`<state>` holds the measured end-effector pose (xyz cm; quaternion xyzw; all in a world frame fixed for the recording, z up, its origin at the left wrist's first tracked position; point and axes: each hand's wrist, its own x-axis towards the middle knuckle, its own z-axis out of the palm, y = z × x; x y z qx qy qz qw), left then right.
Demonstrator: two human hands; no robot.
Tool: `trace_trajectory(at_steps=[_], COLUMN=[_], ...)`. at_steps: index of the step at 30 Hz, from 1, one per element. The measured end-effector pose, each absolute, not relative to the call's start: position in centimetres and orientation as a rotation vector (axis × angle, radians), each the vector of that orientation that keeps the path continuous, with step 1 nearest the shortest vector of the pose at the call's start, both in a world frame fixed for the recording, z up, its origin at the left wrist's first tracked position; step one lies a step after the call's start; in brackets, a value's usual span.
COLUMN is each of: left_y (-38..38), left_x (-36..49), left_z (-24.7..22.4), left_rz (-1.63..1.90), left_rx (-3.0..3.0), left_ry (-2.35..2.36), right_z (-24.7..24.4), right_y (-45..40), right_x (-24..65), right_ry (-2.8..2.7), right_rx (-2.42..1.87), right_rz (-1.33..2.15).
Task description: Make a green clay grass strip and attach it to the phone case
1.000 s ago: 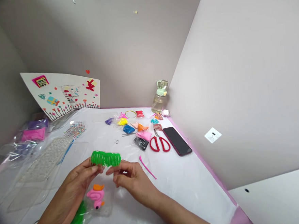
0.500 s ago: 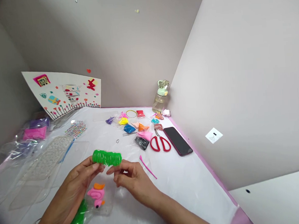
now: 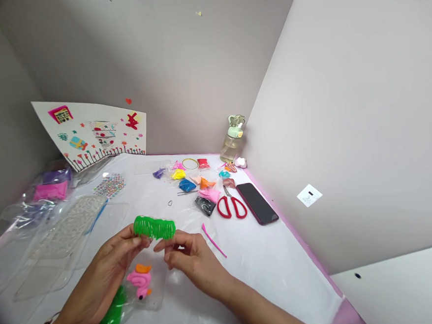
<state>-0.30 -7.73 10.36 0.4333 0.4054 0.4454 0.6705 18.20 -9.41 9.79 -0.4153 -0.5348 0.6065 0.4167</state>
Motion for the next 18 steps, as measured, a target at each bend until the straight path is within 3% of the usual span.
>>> trace_trajectory(at_steps=[18], left_y=[-7.54], left_x=[-0.32], left_z=[9.83], left_rz=[1.027], left_rx=[0.977], left_ry=[0.893], right_z=[9.37], right_y=[-9.35], right_x=[18.34], right_ry=[-1.329], right_rx=[-1.048], right_rz=[1.519])
